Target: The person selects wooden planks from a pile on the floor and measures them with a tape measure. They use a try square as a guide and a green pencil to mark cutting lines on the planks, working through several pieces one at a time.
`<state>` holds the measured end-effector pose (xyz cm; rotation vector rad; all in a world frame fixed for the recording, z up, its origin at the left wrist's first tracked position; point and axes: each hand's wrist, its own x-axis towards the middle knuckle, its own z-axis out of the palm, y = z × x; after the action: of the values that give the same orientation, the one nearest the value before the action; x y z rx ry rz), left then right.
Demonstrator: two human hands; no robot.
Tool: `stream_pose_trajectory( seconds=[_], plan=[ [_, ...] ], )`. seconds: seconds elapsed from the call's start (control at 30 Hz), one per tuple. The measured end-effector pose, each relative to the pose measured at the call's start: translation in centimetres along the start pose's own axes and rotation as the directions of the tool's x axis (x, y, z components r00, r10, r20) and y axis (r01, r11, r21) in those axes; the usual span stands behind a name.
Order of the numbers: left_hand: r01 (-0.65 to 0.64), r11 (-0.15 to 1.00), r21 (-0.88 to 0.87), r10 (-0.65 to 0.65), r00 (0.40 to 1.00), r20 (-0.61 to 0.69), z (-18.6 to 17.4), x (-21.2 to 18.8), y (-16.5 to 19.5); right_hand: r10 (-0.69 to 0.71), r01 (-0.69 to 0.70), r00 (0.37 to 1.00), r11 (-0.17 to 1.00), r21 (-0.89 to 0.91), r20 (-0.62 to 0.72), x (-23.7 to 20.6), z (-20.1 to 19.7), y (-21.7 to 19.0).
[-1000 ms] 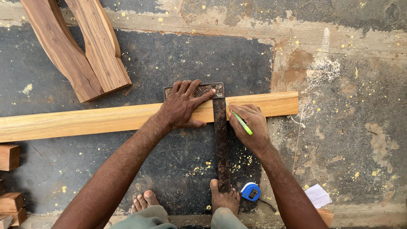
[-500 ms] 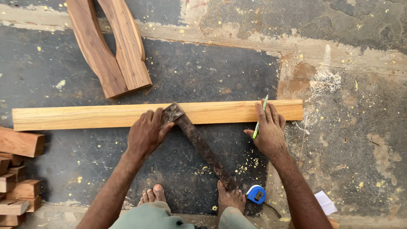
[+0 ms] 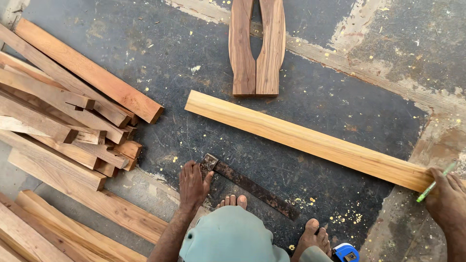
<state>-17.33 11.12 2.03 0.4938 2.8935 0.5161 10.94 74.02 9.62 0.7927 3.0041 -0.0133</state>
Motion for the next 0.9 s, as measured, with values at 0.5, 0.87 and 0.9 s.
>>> stream_pose_trajectory(
  seconds=[0.5,0.87,0.9],
  plan=[
    [-0.013,0.837,-0.548,0.163,0.960,0.226,-3.4,8.4,9.4,0.177,-0.246,0.932,0.950,0.192,0.315,-21.9,8.0,-12.5],
    [0.174,0.702,-0.690,0.440,0.656,0.613,-3.9,3.8,18.4,0.263,-0.410,0.817,0.891,0.197,0.513,-17.4,2.1,-14.4],
    [0.212,0.698,-0.684,0.446,0.619,0.647,-3.4,3.8,18.7,0.330,-0.546,0.816,0.710,0.444,0.475,-16.1,1.1,-14.9]
  ],
)
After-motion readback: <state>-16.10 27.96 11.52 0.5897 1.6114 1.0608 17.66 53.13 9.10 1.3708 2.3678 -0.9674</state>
